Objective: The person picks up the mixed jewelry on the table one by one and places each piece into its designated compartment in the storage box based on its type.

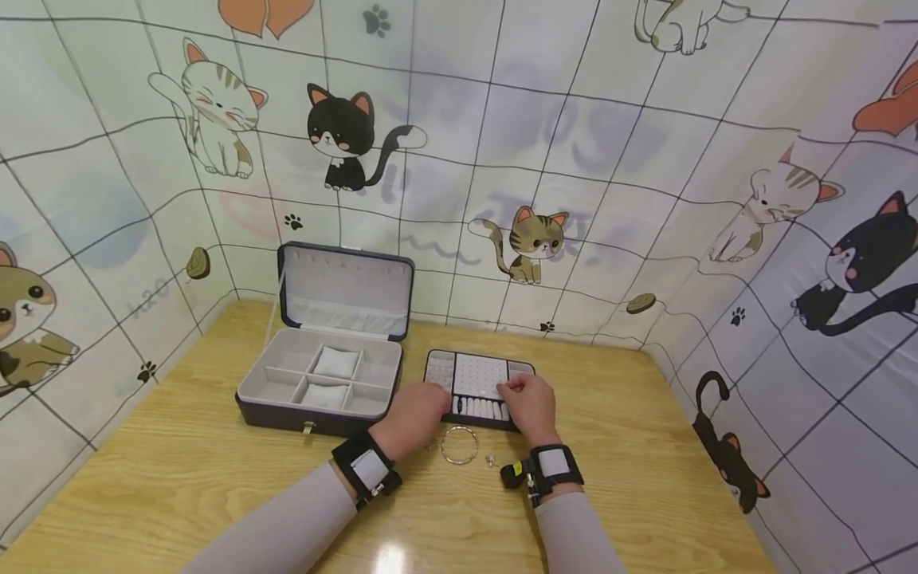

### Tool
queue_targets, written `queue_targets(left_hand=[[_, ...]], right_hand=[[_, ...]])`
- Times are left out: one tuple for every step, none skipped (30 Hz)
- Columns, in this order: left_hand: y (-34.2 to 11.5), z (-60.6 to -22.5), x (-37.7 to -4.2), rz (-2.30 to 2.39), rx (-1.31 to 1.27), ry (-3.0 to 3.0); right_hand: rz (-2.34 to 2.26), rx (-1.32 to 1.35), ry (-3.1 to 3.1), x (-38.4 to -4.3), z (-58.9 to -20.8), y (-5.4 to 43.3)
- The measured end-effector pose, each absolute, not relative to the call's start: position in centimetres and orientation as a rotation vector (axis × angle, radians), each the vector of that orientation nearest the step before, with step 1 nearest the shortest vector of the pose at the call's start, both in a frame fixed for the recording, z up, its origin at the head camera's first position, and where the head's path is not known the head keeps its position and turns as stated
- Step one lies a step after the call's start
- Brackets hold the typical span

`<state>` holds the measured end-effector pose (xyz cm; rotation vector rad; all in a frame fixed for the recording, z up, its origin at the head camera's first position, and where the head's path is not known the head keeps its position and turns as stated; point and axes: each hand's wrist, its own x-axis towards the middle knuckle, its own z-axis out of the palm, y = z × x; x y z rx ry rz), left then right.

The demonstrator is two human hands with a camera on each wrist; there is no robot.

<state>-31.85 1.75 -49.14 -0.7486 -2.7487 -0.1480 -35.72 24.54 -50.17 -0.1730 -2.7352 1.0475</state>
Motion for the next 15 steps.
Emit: queue_targets(left_hand=[[1.70, -49.12, -31.83, -0.150, -0.748, -2.747], [1.66, -49.10, -31.81, -0.148, -0.747, -2.745], [1.64, -49.08, -31.82, -0.146, -0.747, -2.744], [1.62, -49.08, -31.84, -0.146, -0.747, -2.743], [1.61, -49.04, -31.84, -0.142, -0.749, -2.742], [1.61, -49.01, -31.83, -0.143, -0.750, -2.744], [1.62, -48.98, -31.81, -0.142, -0.752, -2.745], [1.63, -48.96, -31.80, -0.143, -0.754, -2.748], [1.65, -48.92, -31.79, -0.143, -0.755, -2.752], [1.68, -48.89, -31.77, -0.142, -0.755, -2.755], [1.71, -48.90, -31.76, -0.139, -0.755, -2.757], [1.75, -48.91, -31.77, -0.140, -0.750, -2.762], [1.80, -48.94, -31.79, -0.136, -0.746, -2.766], [1.84, -48.97, -31.82, -0.131, -0.742, -2.771], [1.88, -48.95, -31.83, -0.126, -0.739, -2.776]], right_hand=[[1.046, -0.171, -2.738, -35.76, -50.17, 24.49], [1.041, -0.167, -2.739, -35.80, -50.18, 24.44], [1.036, -0.166, -2.740, -35.83, -50.19, 24.41], [1.034, -0.167, -2.739, -35.86, -50.18, 24.38], [1.029, -0.163, -2.740, -35.90, -50.22, 24.38], [1.025, -0.158, -2.739, -35.92, -50.26, 24.41], [1.017, -0.153, -2.741, -35.95, -50.30, 24.43], [1.011, -0.147, -2.741, -35.96, -50.37, 24.46], [1.002, -0.139, -2.742, -35.97, -50.42, 24.49], [0.990, -0.133, -2.743, -35.98, -50.47, 24.53], [0.978, -0.124, -2.744, -35.98, -50.50, 24.55], [0.964, -0.115, -2.746, -36.00, -50.52, 24.57], [0.951, -0.105, -2.747, -36.00, -50.50, 24.56], [0.943, -0.094, -2.746, -35.98, -50.48, 24.55], [0.931, -0.085, -2.746, -35.99, -50.44, 24.53]])
